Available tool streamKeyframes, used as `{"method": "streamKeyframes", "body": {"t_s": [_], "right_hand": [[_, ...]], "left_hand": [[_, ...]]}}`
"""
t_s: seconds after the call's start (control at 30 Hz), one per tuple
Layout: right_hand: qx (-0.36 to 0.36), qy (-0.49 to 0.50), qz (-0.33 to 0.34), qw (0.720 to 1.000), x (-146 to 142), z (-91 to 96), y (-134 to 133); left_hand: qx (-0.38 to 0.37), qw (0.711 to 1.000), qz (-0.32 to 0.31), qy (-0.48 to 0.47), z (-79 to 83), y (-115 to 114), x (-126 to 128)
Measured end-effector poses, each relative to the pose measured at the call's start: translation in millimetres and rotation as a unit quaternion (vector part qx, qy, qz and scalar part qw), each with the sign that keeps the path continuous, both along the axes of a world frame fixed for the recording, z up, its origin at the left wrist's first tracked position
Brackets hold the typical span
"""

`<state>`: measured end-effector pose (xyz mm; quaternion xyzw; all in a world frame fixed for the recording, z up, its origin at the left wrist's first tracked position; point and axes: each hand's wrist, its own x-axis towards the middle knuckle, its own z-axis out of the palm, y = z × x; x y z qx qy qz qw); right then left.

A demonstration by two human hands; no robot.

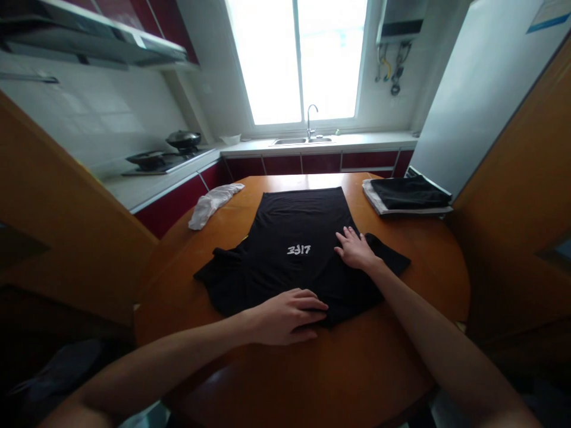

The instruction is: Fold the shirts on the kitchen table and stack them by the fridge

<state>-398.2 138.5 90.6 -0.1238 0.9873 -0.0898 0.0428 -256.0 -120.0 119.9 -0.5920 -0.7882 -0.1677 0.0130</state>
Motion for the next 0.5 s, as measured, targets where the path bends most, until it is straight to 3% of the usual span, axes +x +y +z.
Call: {"method": "streamKeyframes", "body": {"t_s": [0.13,0.27,0.37,0.43,0.5], "right_hand": [[0.001,-0.004,-0.017,1.0,1,-0.1,0],[-0.009,0.035,-0.011,0.999,6,16.3,3],[-0.037,0.009,0.08,0.996,13,36.2,10],[-0.072,-0.076,0.149,0.983,19,47.2,14],[-0.1,-0.162,0.177,0.966,24,53.9,17]], "left_hand": [[-0.006,1.0,-0.019,0.002,0.3,1,2],[0.0,1.0,-0.026,-0.011,0.0,4,3],[0.013,0.999,-0.029,-0.028,0.3,4,3],[0.018,0.999,-0.031,-0.036,0.9,4,3],[0.021,0.998,-0.035,-0.041,1.4,4,2]]}}
